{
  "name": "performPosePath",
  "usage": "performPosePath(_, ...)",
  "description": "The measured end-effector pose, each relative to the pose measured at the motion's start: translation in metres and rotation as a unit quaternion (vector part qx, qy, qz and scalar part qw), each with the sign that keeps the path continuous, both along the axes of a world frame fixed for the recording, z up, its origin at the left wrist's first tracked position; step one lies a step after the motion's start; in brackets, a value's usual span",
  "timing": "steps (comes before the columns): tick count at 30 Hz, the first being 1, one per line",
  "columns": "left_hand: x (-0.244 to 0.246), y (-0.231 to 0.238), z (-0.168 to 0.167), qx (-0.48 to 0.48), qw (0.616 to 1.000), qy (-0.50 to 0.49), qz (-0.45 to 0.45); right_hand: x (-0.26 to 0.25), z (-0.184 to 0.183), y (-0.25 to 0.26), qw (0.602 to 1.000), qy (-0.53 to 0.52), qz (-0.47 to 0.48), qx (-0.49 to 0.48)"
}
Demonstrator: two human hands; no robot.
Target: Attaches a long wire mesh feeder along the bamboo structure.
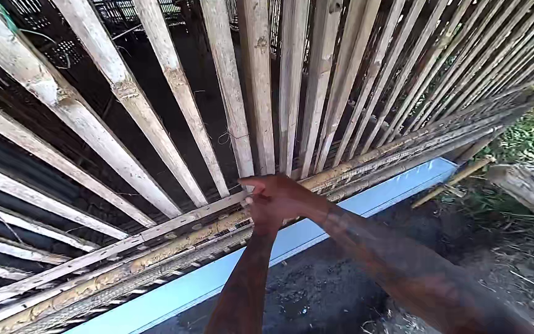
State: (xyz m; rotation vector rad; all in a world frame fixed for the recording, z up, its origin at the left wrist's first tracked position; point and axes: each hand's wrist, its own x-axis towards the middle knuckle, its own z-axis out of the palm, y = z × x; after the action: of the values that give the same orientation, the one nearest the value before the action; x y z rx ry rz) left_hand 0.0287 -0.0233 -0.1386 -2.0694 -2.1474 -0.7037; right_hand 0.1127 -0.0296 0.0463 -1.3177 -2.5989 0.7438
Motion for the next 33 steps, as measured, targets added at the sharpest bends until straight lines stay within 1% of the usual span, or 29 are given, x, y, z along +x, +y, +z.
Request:
performPosePath(1,0.006,-0.003,0.036,-0.13,0.991,0.025,-0.017,0.014,0.005,0.001,0.998,0.008,-0.023,0.065)
performPosePath(2,0.01,-0.002,0.055,-0.195,0.979,0.041,-0.031,0.03,0.011,-0.003,0.988,0.017,-0.059,0.142)
performPosePath(3,0.014,-0.003,0.06,-0.226,0.972,0.053,-0.046,0.048,0.016,-0.008,0.97,0.049,-0.09,0.219)
performPosePath(4,0.018,-0.007,0.057,-0.228,0.97,0.061,-0.056,0.064,0.018,-0.01,0.94,0.119,-0.117,0.296)
performPosePath(5,0.022,-0.015,0.051,-0.224,0.971,0.065,-0.059,0.077,0.018,-0.008,0.903,0.209,-0.145,0.346)
performPosePath(6,0.026,-0.025,0.045,-0.219,0.972,0.064,-0.057,0.085,0.013,-0.003,0.882,0.272,-0.178,0.34)
performPosePath(7,0.032,-0.035,0.041,-0.22,0.972,0.062,-0.057,0.09,0.0,0.005,0.888,0.293,-0.223,0.274)
performPosePath(8,0.039,-0.048,0.035,-0.221,0.972,0.059,-0.062,0.093,-0.019,0.017,0.906,0.279,-0.267,0.171)
performPosePath(9,0.047,-0.063,0.027,-0.216,0.972,0.06,-0.07,0.094,-0.047,0.03,0.923,0.248,-0.286,0.067)
performPosePath(11,0.06,-0.093,0.006,-0.201,0.974,0.05,-0.088,0.085,-0.1,0.057,0.941,0.193,-0.258,-0.103)
performPosePath(13,0.07,-0.123,-0.017,-0.187,0.977,0.031,-0.092,0.072,-0.126,0.065,0.93,0.186,-0.235,-0.211)
performPosePath(14,0.076,-0.139,-0.029,-0.182,0.979,0.017,-0.089,0.07,-0.132,0.059,0.918,0.207,-0.244,-0.234)
performPosePath(16,0.086,-0.172,-0.057,-0.179,0.98,-0.014,-0.081,0.081,-0.144,0.03,0.871,0.321,-0.291,-0.234)
performPosePath(17,0.09,-0.184,-0.071,-0.193,0.977,-0.033,-0.079,0.093,-0.149,0.01,0.841,0.386,-0.311,-0.216)
performPosePath(18,0.093,-0.194,-0.086,-0.204,0.975,-0.044,-0.078,0.109,-0.154,-0.014,0.822,0.432,-0.317,-0.192)
performPosePath(20,0.096,-0.206,-0.119,-0.216,0.971,-0.054,-0.082,0.154,-0.177,-0.066,0.806,0.487,-0.296,-0.162)
performPosePath(21,0.097,-0.21,-0.135,-0.224,0.969,-0.058,-0.089,0.179,-0.195,-0.091,0.805,0.501,-0.281,-0.151)
performPosePath(23,0.097,-0.216,-0.172,-0.211,0.97,-0.061,-0.106,0.22,-0.239,-0.144,0.82,0.491,-0.267,-0.123)
performPosePath(25,0.096,-0.22,-0.217,-0.167,0.978,-0.04,-0.122,0.245,-0.288,-0.19,0.843,0.435,-0.301,-0.099)
performPosePath(27,0.094,-0.22,-0.271,-0.095,0.987,-0.009,-0.132,0.258,-0.346,-0.223,0.863,0.366,-0.341,-0.077)
performPosePath(28,0.092,-0.218,-0.296,-0.07,0.988,0.001,-0.136,0.264,-0.38,-0.235,0.868,0.331,-0.362,-0.072)
performPosePath(29,0.089,-0.214,-0.32,-0.053,0.989,0.005,-0.14,0.267,-0.416,-0.246,0.863,0.307,-0.394,-0.074)
performPosePath(30,0.085,-0.209,-0.343,-0.047,0.988,0.006,-0.146,0.269,-0.452,-0.257,0.846,0.296,-0.433,-0.094)
performPosePath(31,0.082,-0.202,-0.363,-0.052,0.987,0.005,-0.151,0.268,-0.486,-0.264,0.814,0.304,-0.477,-0.13)
performPosePath(32,0.078,-0.192,-0.381,-0.049,0.987,0.009,-0.155,0.264,-0.519,-0.267,0.765,0.328,-0.526,-0.178)
performPosePath(33,0.074,-0.182,-0.4,-0.04,0.986,0.019,-0.158,0.257,-0.551,-0.265,0.704,0.358,-0.571,-0.225)
